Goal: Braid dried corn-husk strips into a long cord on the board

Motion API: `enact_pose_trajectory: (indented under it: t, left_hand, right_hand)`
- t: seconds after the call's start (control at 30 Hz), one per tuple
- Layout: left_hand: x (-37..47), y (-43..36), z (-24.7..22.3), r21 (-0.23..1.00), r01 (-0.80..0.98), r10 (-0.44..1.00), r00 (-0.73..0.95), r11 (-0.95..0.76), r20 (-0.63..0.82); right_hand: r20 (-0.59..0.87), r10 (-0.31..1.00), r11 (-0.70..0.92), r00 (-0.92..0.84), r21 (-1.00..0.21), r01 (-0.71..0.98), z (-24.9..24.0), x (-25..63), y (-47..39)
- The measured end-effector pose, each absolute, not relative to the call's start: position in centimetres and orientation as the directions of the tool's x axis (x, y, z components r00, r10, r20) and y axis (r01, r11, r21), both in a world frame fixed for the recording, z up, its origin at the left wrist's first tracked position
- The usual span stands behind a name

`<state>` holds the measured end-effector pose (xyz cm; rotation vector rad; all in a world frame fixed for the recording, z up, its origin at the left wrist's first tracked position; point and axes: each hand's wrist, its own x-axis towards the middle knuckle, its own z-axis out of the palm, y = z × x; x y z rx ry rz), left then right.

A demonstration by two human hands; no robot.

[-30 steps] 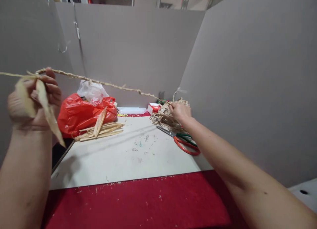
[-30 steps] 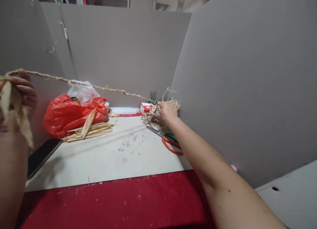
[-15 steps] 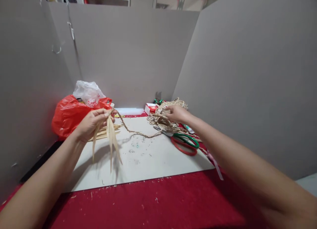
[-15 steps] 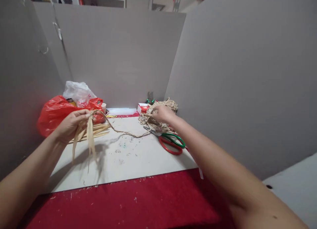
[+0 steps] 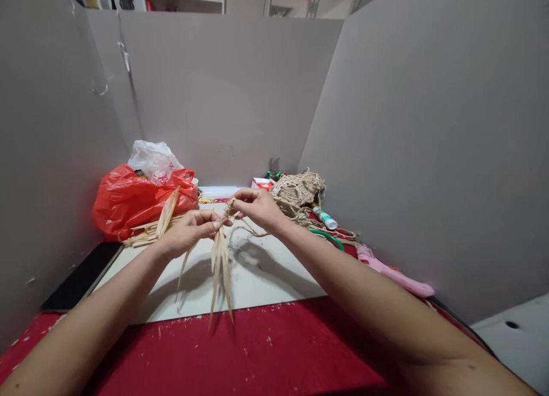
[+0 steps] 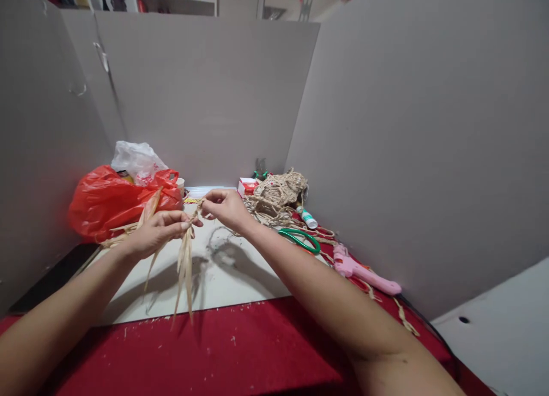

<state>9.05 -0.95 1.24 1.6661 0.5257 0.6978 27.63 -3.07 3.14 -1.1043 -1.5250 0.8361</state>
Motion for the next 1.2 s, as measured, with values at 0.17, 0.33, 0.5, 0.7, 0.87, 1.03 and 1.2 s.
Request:
enact_pose_trajectory:
  t: [0.17,0.33,0.5,0.7,0.87,1.03,1.2]
  left_hand:
    - [10.5,-1.0,-0.9,0.97,-0.091,0.67,0.708,-0.225,0.222]
    - [11.4,-1.9,-1.1,0.903,-0.059,0.724,0.577,-0.425,0.379]
    - [11.9,-3.0,-1.6,0.657,0.108,0.619,0.478,-0.746,0.624]
    - [12.1,-3.4,-3.2,0.321,0.16,0.351,0.584,-0.934,0.732]
    - [12.0,-2.7,-4.1,0.15,0.207,0.252,0.677,-0.967,0.691]
    - [11.9,-2.0,-4.5,0.09,0.321,0.302,0.71,-0.943,0.636]
    - [11.7,-1.4,-4.7,0.021,0.39,0.325,0.735,-0.921,0.595]
  right_hand:
    - [0.4,0.916,0.399,-0.019,-0.908,0.127,2.6,26.8,-4.5]
    - [0.364,0.93,0.367,-0.056,-0.929,0.051,1.8,28.0,-5.0]
    - [0.125,0.976,0.087,-0.176,-0.974,-0.207,0.3,29.7,-5.0]
    - [-0.27,0.913,-0.37,-0.305,-0.862,-0.346,-1.5,29.8,-5.1]
    - [-0.352,0.887,-0.458,-0.299,-0.758,-0.465,-1.9,29.4,-5.1]
    - [-0.259,0.947,-0.321,-0.191,-0.784,-0.531,-2.1,29.0,-5.6]
    - [-0.161,0.977,-0.209,-0.137,-0.827,-0.522,-3.3,28.3,-6.0]
